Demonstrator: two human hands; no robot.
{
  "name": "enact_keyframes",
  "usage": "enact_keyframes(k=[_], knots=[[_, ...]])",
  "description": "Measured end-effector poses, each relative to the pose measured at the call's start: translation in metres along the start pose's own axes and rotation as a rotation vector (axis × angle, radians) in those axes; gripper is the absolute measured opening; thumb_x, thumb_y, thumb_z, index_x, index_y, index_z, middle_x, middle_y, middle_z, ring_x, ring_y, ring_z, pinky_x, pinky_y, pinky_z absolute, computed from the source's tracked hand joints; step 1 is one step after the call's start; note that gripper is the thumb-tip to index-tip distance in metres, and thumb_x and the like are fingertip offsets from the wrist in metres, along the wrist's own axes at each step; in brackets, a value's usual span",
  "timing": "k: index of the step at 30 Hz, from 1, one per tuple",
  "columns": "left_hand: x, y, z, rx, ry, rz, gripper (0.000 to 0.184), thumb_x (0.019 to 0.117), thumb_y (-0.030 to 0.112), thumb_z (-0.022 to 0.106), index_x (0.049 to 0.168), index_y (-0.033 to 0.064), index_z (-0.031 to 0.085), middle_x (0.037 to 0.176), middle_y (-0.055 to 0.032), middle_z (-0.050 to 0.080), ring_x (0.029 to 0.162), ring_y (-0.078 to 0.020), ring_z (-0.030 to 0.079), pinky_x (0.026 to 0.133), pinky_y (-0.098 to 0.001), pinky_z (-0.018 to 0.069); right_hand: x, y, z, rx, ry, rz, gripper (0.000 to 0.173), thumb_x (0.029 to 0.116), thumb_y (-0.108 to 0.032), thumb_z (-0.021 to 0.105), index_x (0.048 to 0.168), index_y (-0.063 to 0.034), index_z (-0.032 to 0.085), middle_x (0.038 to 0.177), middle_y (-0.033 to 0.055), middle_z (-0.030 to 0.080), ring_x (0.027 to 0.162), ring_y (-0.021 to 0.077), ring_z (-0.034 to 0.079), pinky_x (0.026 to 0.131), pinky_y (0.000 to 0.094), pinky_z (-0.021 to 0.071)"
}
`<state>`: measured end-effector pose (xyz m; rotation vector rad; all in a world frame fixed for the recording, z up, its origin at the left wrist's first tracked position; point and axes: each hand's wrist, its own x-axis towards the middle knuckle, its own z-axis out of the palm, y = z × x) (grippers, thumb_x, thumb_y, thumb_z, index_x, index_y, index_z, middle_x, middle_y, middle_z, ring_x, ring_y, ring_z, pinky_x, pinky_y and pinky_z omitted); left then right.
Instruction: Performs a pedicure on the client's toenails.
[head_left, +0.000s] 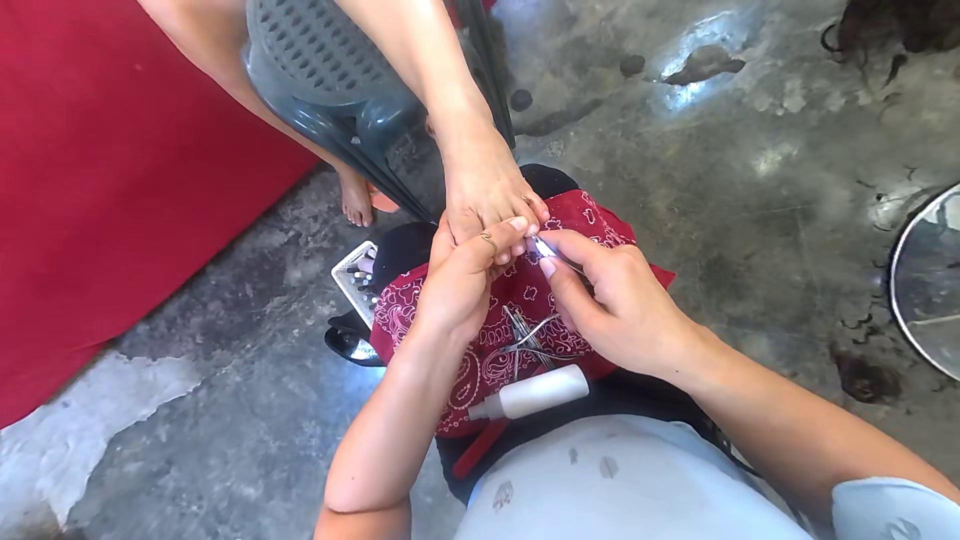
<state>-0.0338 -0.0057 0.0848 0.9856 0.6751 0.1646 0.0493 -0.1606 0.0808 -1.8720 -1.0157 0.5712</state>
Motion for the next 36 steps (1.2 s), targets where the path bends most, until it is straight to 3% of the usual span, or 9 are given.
enact_keyframes(k=[6, 15, 20, 24, 27, 29, 31, 34, 36], knots=[[0.0, 0.001, 0.001, 0.026, 0.012, -0.007, 0.024, 0.0931, 0.008, 0.063, 0.113, 0.0197, 0.054, 0.073, 0.0037, 0.058, 0.063, -0.0047, 0.058, 0.065, -0.0236, 0.0548, 0.0, 0.0, 0.002, 0.046, 0.023, -0.025, 0.026, 0.1072, -0.017, 0.046, 0.121, -0.0032, 0.064, 0.065, -0.0077, 0.063, 0.05, -0.0022, 0.057, 0.045, 0.0147, 0.0479], [0.0, 0.0, 0.001, 0.013, 0.009, -0.002, 0.023, 0.0928, 0.009, 0.062, 0.112, 0.018, 0.054, 0.075, 0.0025, 0.059, 0.064, -0.0059, 0.059, 0.066, -0.0247, 0.0556, 0.0, -0.002, 0.005, -0.061, 0.043, -0.018, 0.03, 0.1054, -0.017, 0.045, 0.122, -0.0013, 0.064, 0.058, -0.0066, 0.052, 0.045, -0.0003, 0.048, 0.041, 0.0174, 0.0417], [0.0, 0.0, 0.002, 0.014, 0.019, -0.006, 0.024, 0.0921, 0.008, 0.062, 0.112, 0.0184, 0.054, 0.074, 0.0027, 0.059, 0.064, -0.0054, 0.058, 0.065, -0.0238, 0.0545, -0.001, 0.0, 0.007, -0.053, 0.049, -0.038, 0.029, 0.1056, -0.017, 0.046, 0.122, -0.0018, 0.064, 0.061, -0.0074, 0.058, 0.047, -0.0003, 0.052, 0.043, 0.0175, 0.0442], [0.0, 0.0, 0.004, 0.016, 0.044, -0.018, 0.019, 0.094, 0.012, 0.062, 0.109, 0.0191, 0.054, 0.071, 0.0046, 0.057, 0.063, -0.0045, 0.058, 0.066, -0.0244, 0.0554, 0.011, 0.002, 0.0, -0.121, 0.169, -0.112, 0.022, 0.1029, -0.019, 0.051, 0.099, -0.006, 0.068, 0.058, -0.0062, 0.052, 0.046, 0.0008, 0.045, 0.041, 0.02, 0.036], [0.005, 0.001, 0.005, -0.016, 0.068, -0.027, 0.013, 0.097, 0.012, 0.059, 0.109, 0.0154, 0.054, 0.074, 0.003, 0.058, 0.071, -0.0086, 0.062, 0.079, -0.033, 0.0578, 0.028, -0.005, -0.015, 0.409, 0.179, -0.071, 0.024, 0.1076, -0.013, 0.045, 0.093, -0.006, 0.062, 0.061, -0.0067, 0.053, 0.047, -0.0003, 0.049, 0.042, 0.0157, 0.0428], [0.005, 0.0, 0.005, -0.026, 0.056, -0.017, 0.009, 0.0979, 0.013, 0.059, 0.106, 0.0157, 0.056, 0.071, 0.0037, 0.056, 0.066, -0.0071, 0.06, 0.073, -0.0292, 0.0571, 0.043, -0.019, -0.017, 0.952, 0.079, 0.096, 0.034, 0.109, -0.015, 0.033, 0.087, -0.0087, 0.058, 0.055, -0.0047, 0.049, 0.042, 0.0027, 0.044, 0.04, 0.017, 0.0392], [0.002, 0.0, 0.006, -0.027, 0.053, -0.008, 0.006, 0.0977, 0.016, 0.059, 0.103, 0.0178, 0.057, 0.068, 0.0055, 0.055, 0.062, -0.0045, 0.059, 0.066, -0.0244, 0.0567, 0.061, -0.024, -0.015, 1.234, 0.047, 0.266, 0.037, 0.1113, -0.022, 0.031, 0.09, -0.0097, 0.058, 0.056, -0.0048, 0.045, 0.043, 0.0037, 0.04, 0.042, 0.0178, 0.0379], [0.001, 0.0, 0.001, -0.087, -0.014, -0.038, 0.019, 0.1022, 0.036, 0.054, 0.1, 0.0201, 0.066, 0.092, 0.0023, 0.069, 0.091, -0.0125, 0.069, 0.081, -0.0351, 0.0584, 0.085, -0.013, -0.012, 0.994, 0.336, 0.059, 0.025, 0.1129, -0.015, 0.033, 0.11, -0.0041, 0.055, 0.069, -0.0022, 0.056, 0.053, 0.0049, 0.051, 0.05, 0.0188, 0.0472], [0.002, -0.005, -0.012, -0.212, -0.221, -0.001, 0.037, 0.1011, 0.052, 0.051, 0.106, 0.0203, 0.071, 0.119, -0.0013, 0.07, 0.115, -0.017, 0.065, 0.093, -0.0392, 0.0559, 0.089, -0.008, -0.022, 0.705, 0.401, -0.138, 0.024, 0.1114, -0.011, 0.037, 0.11, 0.0016, 0.057, 0.068, -0.002, 0.055, 0.052, 0.005, 0.05, 0.047, 0.0188, 0.0446]])
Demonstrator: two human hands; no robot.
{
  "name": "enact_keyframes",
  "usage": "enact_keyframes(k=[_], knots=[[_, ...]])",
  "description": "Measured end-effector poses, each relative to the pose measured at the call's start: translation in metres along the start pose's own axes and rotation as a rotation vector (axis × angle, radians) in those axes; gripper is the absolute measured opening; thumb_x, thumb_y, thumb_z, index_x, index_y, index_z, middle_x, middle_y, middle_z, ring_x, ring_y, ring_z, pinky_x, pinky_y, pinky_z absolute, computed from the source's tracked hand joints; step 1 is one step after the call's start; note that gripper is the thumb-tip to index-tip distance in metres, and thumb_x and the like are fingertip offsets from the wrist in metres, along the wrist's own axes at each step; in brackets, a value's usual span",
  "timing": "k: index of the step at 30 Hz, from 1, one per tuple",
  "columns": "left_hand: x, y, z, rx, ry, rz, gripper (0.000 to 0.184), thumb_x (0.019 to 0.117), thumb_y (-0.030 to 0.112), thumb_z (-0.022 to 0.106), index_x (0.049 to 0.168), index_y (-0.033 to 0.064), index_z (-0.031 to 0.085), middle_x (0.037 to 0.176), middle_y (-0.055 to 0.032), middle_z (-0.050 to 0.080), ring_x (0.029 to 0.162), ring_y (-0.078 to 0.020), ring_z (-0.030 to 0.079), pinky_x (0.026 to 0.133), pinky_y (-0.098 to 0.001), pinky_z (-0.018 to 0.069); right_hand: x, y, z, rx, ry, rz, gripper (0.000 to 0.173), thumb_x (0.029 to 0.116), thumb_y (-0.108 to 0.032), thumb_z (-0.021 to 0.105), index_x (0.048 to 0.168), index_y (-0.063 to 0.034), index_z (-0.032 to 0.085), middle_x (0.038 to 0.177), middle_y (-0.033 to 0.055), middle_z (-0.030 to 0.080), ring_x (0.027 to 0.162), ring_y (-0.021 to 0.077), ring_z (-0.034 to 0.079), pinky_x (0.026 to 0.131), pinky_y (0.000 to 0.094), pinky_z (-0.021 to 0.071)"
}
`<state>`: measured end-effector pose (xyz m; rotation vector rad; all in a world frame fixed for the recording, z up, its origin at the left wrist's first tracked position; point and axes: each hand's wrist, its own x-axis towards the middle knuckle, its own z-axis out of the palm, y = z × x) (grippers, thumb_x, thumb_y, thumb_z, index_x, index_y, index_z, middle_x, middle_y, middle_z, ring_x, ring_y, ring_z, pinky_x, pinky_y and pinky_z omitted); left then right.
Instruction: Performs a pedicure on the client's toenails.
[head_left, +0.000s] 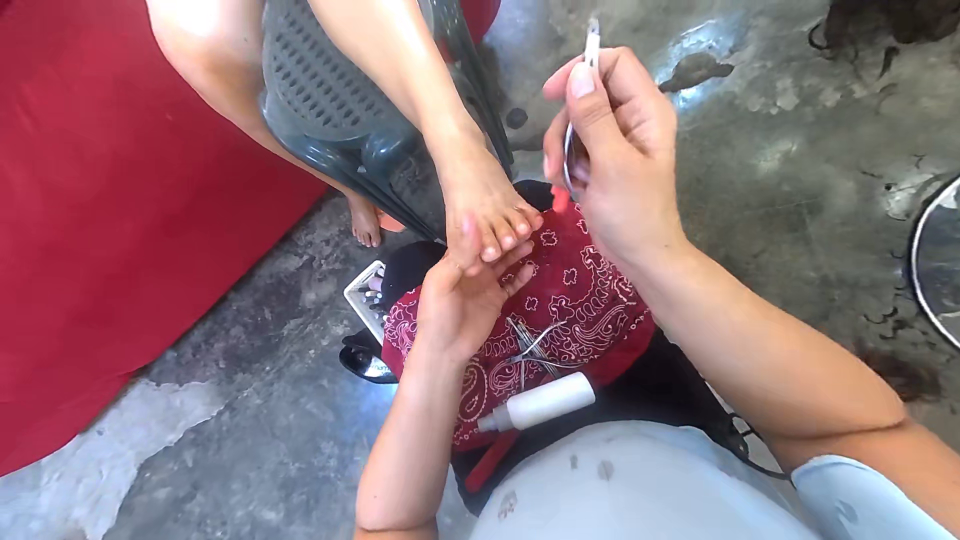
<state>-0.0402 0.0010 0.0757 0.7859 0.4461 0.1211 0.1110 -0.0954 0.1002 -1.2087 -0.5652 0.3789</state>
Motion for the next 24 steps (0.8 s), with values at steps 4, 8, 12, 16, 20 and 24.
enact_keyframes(k=[4, 8, 12, 16, 20, 24], knots=[[0.004, -0.019, -0.01, -0.229, -0.166, 0.061, 0.031, 0.087, 0.017, 0.078, 0.116, 0.0102, 0.068, 0.124, -0.0118, 0.068, 0.117, -0.0233, 0.065, 0.101, -0.0428, 0.0533, -0.022, -0.003, -0.017, -0.204, -0.313, 0.075, 0.035, 0.1095, -0.021, 0.044, 0.104, -0.0016, 0.073, 0.061, -0.0044, 0.057, 0.045, 0.003, 0.048, 0.041, 0.0201, 0.044], [0.011, -0.03, 0.002, -0.275, -0.021, 0.026, 0.018, 0.0967, 0.002, 0.055, 0.106, 0.0091, 0.069, 0.107, -0.0096, 0.072, 0.101, -0.0201, 0.07, 0.096, -0.0391, 0.0554, -0.041, 0.01, -0.027, -0.315, -0.321, 0.039, 0.039, 0.1105, -0.026, 0.043, 0.098, -0.0064, 0.075, 0.062, -0.0069, 0.061, 0.049, 0.001, 0.052, 0.045, 0.0201, 0.0457], [0.018, -0.034, 0.004, -0.288, -0.078, 0.021, 0.015, 0.1007, 0.011, 0.057, 0.11, 0.0102, 0.069, 0.109, -0.0083, 0.072, 0.1, -0.0181, 0.07, 0.094, -0.0351, 0.0568, -0.054, 0.017, -0.03, -0.199, -0.253, 0.07, 0.034, 0.1096, -0.017, 0.044, 0.095, -0.0016, 0.071, 0.061, -0.0043, 0.058, 0.048, 0.0016, 0.052, 0.045, 0.0182, 0.0462], [0.025, -0.04, 0.004, -0.343, -0.165, 0.05, 0.021, 0.1052, 0.016, 0.051, 0.119, 0.0098, 0.067, 0.109, -0.0055, 0.07, 0.096, -0.0135, 0.07, 0.086, -0.029, 0.0587, -0.076, 0.012, -0.016, 0.011, -0.091, 0.202, 0.034, 0.1102, -0.013, 0.042, 0.12, 0.0052, 0.069, 0.059, 0.0002, 0.056, 0.043, 0.0042, 0.048, 0.04, 0.0172, 0.0433], [0.028, -0.042, 0.002, -0.484, -0.257, 0.035, 0.028, 0.104, 0.009, 0.051, 0.13, 0.0072, 0.059, 0.119, -0.0058, 0.067, 0.11, -0.0153, 0.068, 0.099, -0.0308, 0.0551, -0.107, 0.0, 0.007, 0.306, 0.035, 0.429, 0.035, 0.1138, -0.031, 0.026, 0.109, -0.0113, 0.055, 0.067, 0.0032, 0.062, 0.045, 0.0061, 0.051, 0.043, 0.0182, 0.0439], [0.022, -0.042, 0.004, -0.468, -0.213, -0.016, 0.031, 0.105, 0.014, 0.05, 0.136, 0.0107, 0.056, 0.115, -0.002, 0.067, 0.104, -0.0102, 0.068, 0.09, -0.0252, 0.0568, -0.113, -0.008, 0.023, 0.542, 0.004, 0.686, 0.035, 0.1137, -0.032, 0.022, 0.105, -0.0116, 0.048, 0.06, 0.0043, 0.057, 0.041, 0.0047, 0.048, 0.042, 0.0153, 0.0406]])
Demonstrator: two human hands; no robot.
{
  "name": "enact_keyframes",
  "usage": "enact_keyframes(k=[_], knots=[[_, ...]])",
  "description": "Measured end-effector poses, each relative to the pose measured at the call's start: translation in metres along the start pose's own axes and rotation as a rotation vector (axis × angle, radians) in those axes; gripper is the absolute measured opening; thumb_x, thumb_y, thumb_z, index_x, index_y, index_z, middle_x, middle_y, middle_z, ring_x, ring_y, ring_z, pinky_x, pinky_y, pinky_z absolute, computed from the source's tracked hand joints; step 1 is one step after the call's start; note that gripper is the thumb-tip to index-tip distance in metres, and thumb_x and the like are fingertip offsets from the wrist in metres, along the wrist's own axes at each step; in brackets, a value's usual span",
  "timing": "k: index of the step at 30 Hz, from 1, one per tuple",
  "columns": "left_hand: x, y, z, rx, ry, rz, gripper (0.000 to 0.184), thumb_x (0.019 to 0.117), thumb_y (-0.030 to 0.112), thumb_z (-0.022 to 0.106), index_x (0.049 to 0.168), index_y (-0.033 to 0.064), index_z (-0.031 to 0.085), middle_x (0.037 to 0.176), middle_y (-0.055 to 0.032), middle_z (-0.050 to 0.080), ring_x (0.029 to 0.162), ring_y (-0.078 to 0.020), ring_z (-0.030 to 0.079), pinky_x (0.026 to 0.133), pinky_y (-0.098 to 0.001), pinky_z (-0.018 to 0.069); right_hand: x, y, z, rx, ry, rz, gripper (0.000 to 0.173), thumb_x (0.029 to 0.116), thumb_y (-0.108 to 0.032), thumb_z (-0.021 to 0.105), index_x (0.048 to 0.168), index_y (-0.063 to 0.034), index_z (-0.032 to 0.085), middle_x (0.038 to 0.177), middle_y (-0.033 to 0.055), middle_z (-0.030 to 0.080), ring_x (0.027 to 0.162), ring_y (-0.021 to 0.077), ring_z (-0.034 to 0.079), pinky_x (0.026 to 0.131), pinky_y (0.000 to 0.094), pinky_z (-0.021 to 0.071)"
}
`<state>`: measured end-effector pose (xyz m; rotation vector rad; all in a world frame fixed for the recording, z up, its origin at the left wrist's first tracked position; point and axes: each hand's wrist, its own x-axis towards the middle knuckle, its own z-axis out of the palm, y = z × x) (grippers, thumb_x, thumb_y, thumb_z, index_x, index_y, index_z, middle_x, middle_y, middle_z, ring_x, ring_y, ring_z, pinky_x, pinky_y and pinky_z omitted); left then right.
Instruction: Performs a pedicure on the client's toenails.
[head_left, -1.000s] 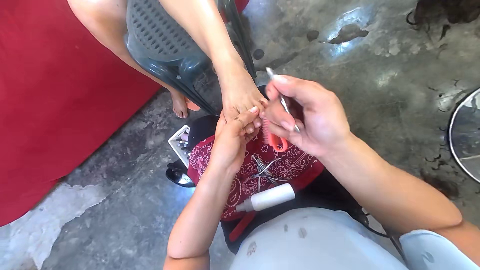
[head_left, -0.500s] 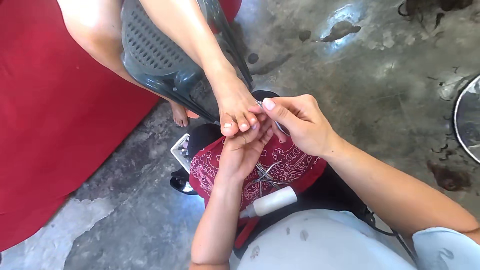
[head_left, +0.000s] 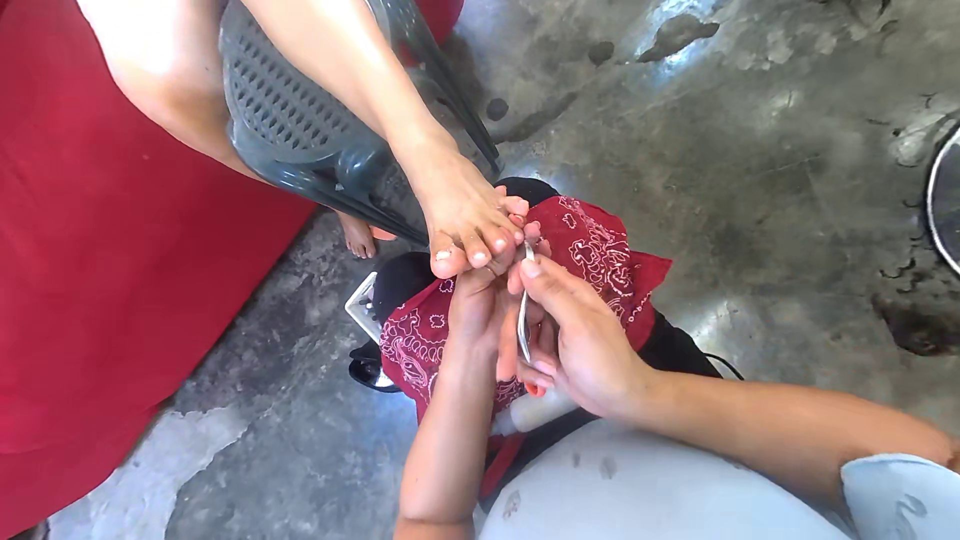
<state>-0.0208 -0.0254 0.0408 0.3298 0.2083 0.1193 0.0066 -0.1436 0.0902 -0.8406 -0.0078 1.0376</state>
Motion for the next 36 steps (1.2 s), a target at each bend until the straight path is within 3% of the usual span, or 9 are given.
enact_keyframes(k=[6, 9, 14, 19, 23, 26, 28, 32, 36], knots=[[0.002, -0.002, -0.004, -0.103, -0.064, -0.02, 0.04, 0.1038, 0.021, 0.053, 0.142, 0.0103, 0.048, 0.115, -0.0016, 0.064, 0.104, -0.0104, 0.067, 0.09, -0.025, 0.0565, 0.004, -0.003, 0.006, 0.029, 0.032, -0.004, 0.032, 0.1138, -0.029, 0.025, 0.113, -0.0102, 0.052, 0.059, 0.0066, 0.054, 0.039, 0.0072, 0.048, 0.039, 0.0169, 0.0423], [-0.006, 0.003, 0.002, -0.064, -0.03, -0.06, 0.028, 0.1017, 0.024, 0.059, 0.128, 0.0135, 0.062, 0.099, -0.0011, 0.071, 0.09, -0.0095, 0.072, 0.076, -0.0227, 0.0597, 0.006, -0.003, 0.007, 0.017, 0.042, -0.033, 0.033, 0.1141, -0.029, 0.025, 0.114, -0.0088, 0.051, 0.063, 0.0102, 0.062, 0.041, 0.0093, 0.054, 0.04, 0.0182, 0.0459], [-0.014, 0.002, -0.009, -0.007, -0.128, -0.075, 0.031, 0.1035, 0.034, 0.055, 0.124, 0.0128, 0.062, 0.084, -0.0014, 0.069, 0.081, -0.0092, 0.071, 0.072, -0.022, 0.0584, 0.007, -0.001, 0.012, 0.015, 0.062, -0.063, 0.032, 0.1141, -0.028, 0.026, 0.114, -0.0073, 0.05, 0.069, 0.0126, 0.065, 0.045, 0.012, 0.059, 0.043, 0.02, 0.0506], [-0.012, 0.002, -0.009, -0.041, -0.08, -0.073, 0.031, 0.1018, 0.029, 0.06, 0.129, 0.0145, 0.06, 0.106, -0.0003, 0.07, 0.095, -0.0081, 0.07, 0.08, -0.0209, 0.0583, 0.008, 0.002, 0.015, 0.012, 0.1, -0.065, 0.031, 0.1139, -0.029, 0.028, 0.108, -0.0077, 0.05, 0.063, 0.0084, 0.056, 0.041, 0.008, 0.048, 0.041, 0.0172, 0.0435], [-0.003, 0.003, 0.0, -0.118, -0.015, -0.056, 0.034, 0.0957, 0.013, 0.067, 0.129, 0.0143, 0.06, 0.108, 0.0021, 0.07, 0.1, -0.005, 0.069, 0.084, -0.0173, 0.0566, 0.006, 0.001, 0.018, -0.017, 0.127, -0.044, 0.028, 0.1139, -0.027, 0.028, 0.106, -0.0109, 0.049, 0.058, 0.0031, 0.05, 0.041, 0.0044, 0.042, 0.04, 0.0144, 0.0372], [-0.005, 0.004, 0.0, -0.097, -0.068, -0.052, 0.036, 0.0959, 0.018, 0.067, 0.13, 0.0145, 0.059, 0.105, 0.0021, 0.069, 0.095, -0.0051, 0.07, 0.08, -0.017, 0.0574, 0.007, 0.003, 0.018, -0.017, 0.115, -0.071, 0.028, 0.1139, -0.027, 0.027, 0.107, -0.0102, 0.049, 0.058, 0.0045, 0.051, 0.04, 0.0059, 0.043, 0.04, 0.0158, 0.0384], [-0.011, 0.002, -0.003, -0.058, -0.063, -0.057, 0.026, 0.0983, 0.023, 0.065, 0.121, 0.0104, 0.065, 0.089, -0.0012, 0.072, 0.08, -0.0083, 0.072, 0.071, -0.0199, 0.0593, 0.008, 0.006, 0.016, -0.01, 0.089, -0.106, 0.029, 0.114, -0.027, 0.027, 0.111, -0.0087, 0.049, 0.062, 0.0076, 0.057, 0.041, 0.0083, 0.05, 0.041, 0.0173, 0.0441], [-0.008, 0.005, 0.008, 0.0, -0.041, -0.093, 0.027, 0.101, 0.034, 0.059, 0.122, 0.0164, 0.06, 0.09, 0.0016, 0.068, 0.074, -0.0044, 0.068, 0.062, -0.0159, 0.0552, 0.01, 0.005, 0.016, -0.005, 0.097, -0.111, 0.03, 0.1139, -0.028, 0.028, 0.111, -0.0083, 0.051, 0.064, 0.0083, 0.058, 0.043, 0.0076, 0.05, 0.042, 0.017, 0.0439], [-0.004, 0.002, -0.009, -0.062, -0.112, -0.054, 0.041, 0.0991, 0.024, 0.064, 0.138, 0.0176, 0.053, 0.112, 0.003, 0.067, 0.099, -0.0048, 0.068, 0.082, -0.0184, 0.0571, 0.008, 0.004, 0.019, -0.032, 0.13, -0.086, 0.028, 0.1137, -0.028, 0.028, 0.109, -0.0107, 0.05, 0.058, 0.0036, 0.05, 0.041, 0.0057, 0.043, 0.041, 0.0158, 0.0379]])
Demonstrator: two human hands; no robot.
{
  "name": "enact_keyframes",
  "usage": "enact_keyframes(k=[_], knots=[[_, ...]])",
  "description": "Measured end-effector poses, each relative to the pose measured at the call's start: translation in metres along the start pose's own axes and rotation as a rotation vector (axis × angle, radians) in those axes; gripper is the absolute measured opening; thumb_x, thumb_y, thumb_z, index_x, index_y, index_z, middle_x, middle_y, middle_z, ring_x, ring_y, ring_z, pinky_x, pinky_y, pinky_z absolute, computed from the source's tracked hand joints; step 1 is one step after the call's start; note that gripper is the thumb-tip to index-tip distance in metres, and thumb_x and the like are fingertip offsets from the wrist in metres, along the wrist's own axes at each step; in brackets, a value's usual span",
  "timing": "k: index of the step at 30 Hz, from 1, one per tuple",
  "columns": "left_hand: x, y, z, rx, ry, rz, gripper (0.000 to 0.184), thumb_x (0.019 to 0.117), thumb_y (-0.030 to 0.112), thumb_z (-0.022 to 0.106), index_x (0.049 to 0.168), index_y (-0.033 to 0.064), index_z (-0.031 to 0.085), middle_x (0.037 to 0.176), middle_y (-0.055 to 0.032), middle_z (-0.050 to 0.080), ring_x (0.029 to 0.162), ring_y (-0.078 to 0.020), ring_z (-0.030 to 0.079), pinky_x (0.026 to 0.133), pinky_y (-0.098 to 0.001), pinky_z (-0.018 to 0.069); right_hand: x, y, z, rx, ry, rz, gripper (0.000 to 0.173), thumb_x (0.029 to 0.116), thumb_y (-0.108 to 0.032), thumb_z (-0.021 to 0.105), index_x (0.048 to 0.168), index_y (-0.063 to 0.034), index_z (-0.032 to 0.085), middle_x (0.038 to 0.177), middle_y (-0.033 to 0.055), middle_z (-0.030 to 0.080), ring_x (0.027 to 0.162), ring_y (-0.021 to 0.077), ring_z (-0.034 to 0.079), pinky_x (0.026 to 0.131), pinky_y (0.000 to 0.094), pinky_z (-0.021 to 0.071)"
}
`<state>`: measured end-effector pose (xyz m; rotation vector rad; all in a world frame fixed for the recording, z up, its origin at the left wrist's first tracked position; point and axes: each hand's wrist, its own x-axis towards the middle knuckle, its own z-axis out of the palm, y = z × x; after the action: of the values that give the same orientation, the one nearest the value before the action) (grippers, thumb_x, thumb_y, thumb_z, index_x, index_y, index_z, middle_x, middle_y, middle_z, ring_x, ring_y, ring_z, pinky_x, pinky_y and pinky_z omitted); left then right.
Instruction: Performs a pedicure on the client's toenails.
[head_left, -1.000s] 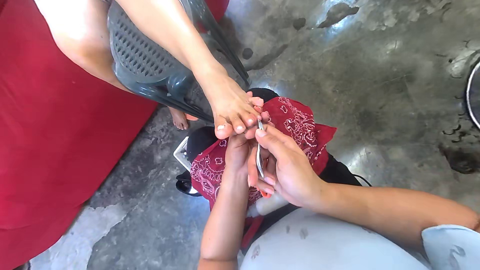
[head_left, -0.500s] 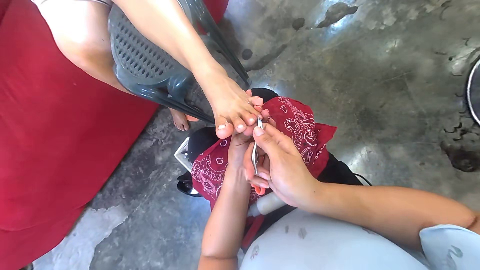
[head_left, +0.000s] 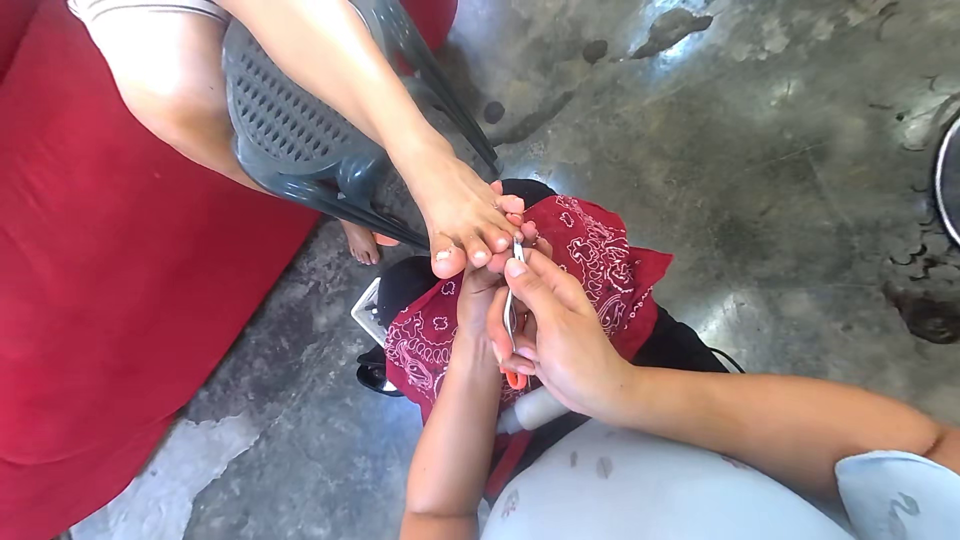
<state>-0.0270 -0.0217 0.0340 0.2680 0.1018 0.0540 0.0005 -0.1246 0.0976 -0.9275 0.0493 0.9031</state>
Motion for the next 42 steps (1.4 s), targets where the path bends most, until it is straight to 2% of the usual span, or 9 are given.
enact_keyframes(k=[4, 6, 12, 15, 22, 28, 34, 38, 42], knots=[[0.007, 0.0, 0.006, -0.102, 0.007, -0.01, 0.044, 0.0972, 0.018, 0.065, 0.139, 0.0131, 0.052, 0.112, -0.0015, 0.067, 0.101, -0.0097, 0.069, 0.087, -0.0216, 0.057, 0.003, 0.003, -0.003, 0.015, -0.024, -0.038, 0.029, 0.1138, -0.026, 0.028, 0.112, -0.0084, 0.051, 0.062, 0.0065, 0.056, 0.042, 0.008, 0.05, 0.041, 0.0178, 0.0441], [0.003, -0.002, -0.004, -0.077, -0.018, -0.008, 0.043, 0.1001, 0.022, 0.062, 0.141, 0.0144, 0.051, 0.115, -0.0002, 0.068, 0.104, -0.0085, 0.068, 0.089, -0.0221, 0.0565, 0.004, 0.0, -0.004, -0.009, -0.001, -0.035, 0.031, 0.1138, -0.028, 0.029, 0.106, -0.0087, 0.052, 0.059, 0.0053, 0.05, 0.041, 0.0086, 0.046, 0.041, 0.0187, 0.0417], [-0.002, -0.004, -0.008, 0.008, 0.097, 0.036, 0.022, 0.1001, 0.01, 0.057, 0.121, 0.0144, 0.065, 0.114, -0.0008, 0.069, 0.11, -0.01, 0.066, 0.095, -0.0253, 0.0546, -0.001, 0.001, -0.023, -0.428, -0.109, -0.141, 0.022, 0.1121, -0.021, 0.034, 0.115, -0.0089, 0.052, 0.059, 0.0013, 0.054, 0.043, 0.0049, 0.05, 0.041, 0.016, 0.0413], [0.008, -0.008, -0.008, -0.004, 0.135, 0.078, 0.017, 0.0993, 0.01, 0.053, 0.102, 0.0124, 0.07, 0.104, -0.0024, 0.071, 0.103, -0.0104, 0.068, 0.091, -0.0244, 0.055, 0.0, 0.004, -0.029, -0.559, -0.088, -0.202, 0.021, 0.1102, -0.018, 0.038, 0.12, -0.0085, 0.054, 0.06, -0.0008, 0.055, 0.045, 0.0043, 0.052, 0.043, 0.0167, 0.0441], [0.007, -0.006, -0.013, 0.018, 0.073, 0.053, 0.019, 0.1033, 0.015, 0.053, 0.118, 0.0121, 0.065, 0.112, -0.0026, 0.068, 0.108, -0.0107, 0.066, 0.093, -0.0243, 0.0541, 0.003, -0.002, -0.031, -0.585, -0.08, -0.182, 0.019, 0.1112, -0.021, 0.04, 0.119, -0.0106, 0.054, 0.062, 0.0024, 0.058, 0.043, 0.0077, 0.053, 0.04, 0.019, 0.0451], [0.006, -0.005, -0.011, 0.033, 0.081, 0.054, 0.016, 0.1023, 0.015, 0.054, 0.113, 0.0119, 0.066, 0.109, -0.0033, 0.068, 0.103, -0.0114, 0.067, 0.089, -0.0244, 0.0556, 0.003, -0.008, -0.03, -0.534, -0.092, -0.09, 0.02, 0.1113, -0.02, 0.038, 0.117, -0.0094, 0.054, 0.062, 0.0059, 0.059, 0.04, 0.0101, 0.052, 0.038, 0.0202, 0.045], [0.009, -0.005, -0.014, 0.092, 0.09, 0.068, 0.02, 0.1006, 0.014, 0.057, 0.119, 0.0102, 0.065, 0.109, -0.003, 0.069, 0.104, -0.0114, 0.067, 0.092, -0.0258, 0.0549, 0.005, -0.007, -0.03, -0.57, -0.09, -0.104, 0.018, 0.1111, -0.02, 0.041, 0.116, -0.0093, 0.054, 0.062, 0.0041, 0.058, 0.04, 0.0085, 0.05, 0.037, 0.0191, 0.0417], [0.021, -0.009, -0.048, 0.1, -0.041, 0.143, 0.044, 0.0978, 0.008, 0.061, 0.141, 0.008, 0.052, 0.125, -0.0072, 0.065, 0.111, -0.0169, 0.065, 0.099, -0.0311, 0.052, 0.004, -0.005, -0.03, -0.61, -0.11, -0.153, 0.019, 0.1108, -0.017, 0.038, 0.119, -0.0073, 0.052, 0.059, 0.0008, 0.055, 0.044, 0.0057, 0.052, 0.042, 0.0176, 0.0441], [0.023, -0.01, -0.059, 0.061, -0.071, 0.145, 0.045, 0.0982, 0.005, 0.059, 0.143, 0.0077, 0.051, 0.128, -0.0086, 0.065, 0.115, -0.0192, 0.064, 0.102, -0.034, 0.0505, 0.005, -0.001, -0.031, -0.619, -0.11, -0.188, 0.017, 0.1103, -0.016, 0.039, 0.118, -0.0081, 0.052, 0.059, 0.0011, 0.055, 0.044, 0.0061, 0.052, 0.042, 0.0179, 0.0449]])
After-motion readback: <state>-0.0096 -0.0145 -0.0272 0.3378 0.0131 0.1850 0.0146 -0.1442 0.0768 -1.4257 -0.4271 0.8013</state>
